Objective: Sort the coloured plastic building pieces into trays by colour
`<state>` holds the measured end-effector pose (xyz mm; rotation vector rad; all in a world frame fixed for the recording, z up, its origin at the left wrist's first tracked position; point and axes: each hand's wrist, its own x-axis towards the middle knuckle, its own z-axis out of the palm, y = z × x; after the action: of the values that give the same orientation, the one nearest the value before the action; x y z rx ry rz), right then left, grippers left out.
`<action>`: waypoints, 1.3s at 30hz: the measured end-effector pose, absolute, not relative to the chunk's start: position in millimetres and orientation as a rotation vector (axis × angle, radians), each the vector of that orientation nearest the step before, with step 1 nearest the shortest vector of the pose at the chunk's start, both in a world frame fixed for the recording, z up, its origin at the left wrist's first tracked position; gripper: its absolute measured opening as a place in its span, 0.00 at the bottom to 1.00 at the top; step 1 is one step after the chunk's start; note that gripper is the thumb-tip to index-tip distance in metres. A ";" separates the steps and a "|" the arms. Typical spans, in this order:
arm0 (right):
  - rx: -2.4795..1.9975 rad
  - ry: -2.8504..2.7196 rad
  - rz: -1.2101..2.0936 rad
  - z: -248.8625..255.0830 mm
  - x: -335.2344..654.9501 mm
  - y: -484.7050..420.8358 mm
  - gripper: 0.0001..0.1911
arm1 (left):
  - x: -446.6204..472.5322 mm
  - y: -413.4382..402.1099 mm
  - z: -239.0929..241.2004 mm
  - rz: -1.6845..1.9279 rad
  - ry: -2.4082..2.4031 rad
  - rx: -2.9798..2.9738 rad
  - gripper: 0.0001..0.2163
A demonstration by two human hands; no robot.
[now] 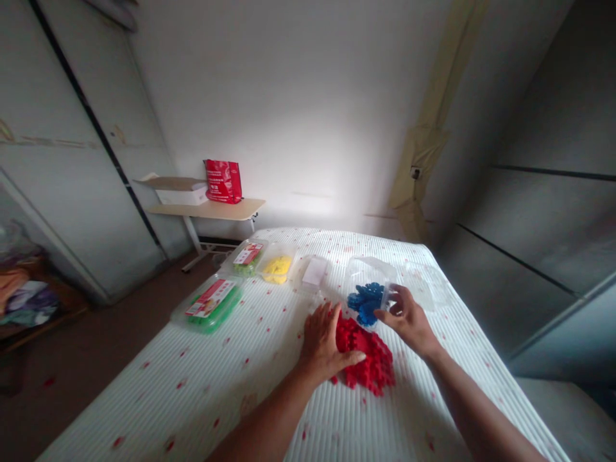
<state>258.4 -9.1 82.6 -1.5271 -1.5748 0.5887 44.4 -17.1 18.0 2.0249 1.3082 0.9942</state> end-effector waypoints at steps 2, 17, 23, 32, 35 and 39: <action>-1.531 -1.591 0.548 85.2 255.6 -11.1 0.34 | 44.5 -15.1 13.8 0.919 1.382 2.144 0.50; -1.487 -1.629 0.461 94.1 245.5 -20.9 0.29 | 45.6 -11.2 0.0 1.010 1.465 2.296 0.53; -1.493 -1.616 0.448 97.0 246.3 -23.2 0.31 | 45.0 -10.7 -0.8 1.059 1.426 2.267 0.52; -1.480 -1.618 0.495 100.1 246.3 -25.4 0.30 | 45.6 -10.9 -0.8 1.116 1.418 2.262 0.49; -1.454 -1.650 0.473 101.8 246.3 -27.8 0.30 | 45.4 -11.4 1.3 1.088 1.394 2.259 0.49; -1.433 -1.722 0.406 104.7 246.6 -31.7 0.29 | 43.6 -12.7 4.4 1.013 1.322 2.249 0.51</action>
<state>246.6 -31.7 104.7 -1.4328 -1.7220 0.4063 43.6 -12.7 4.4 2.2491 1.3221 1.0128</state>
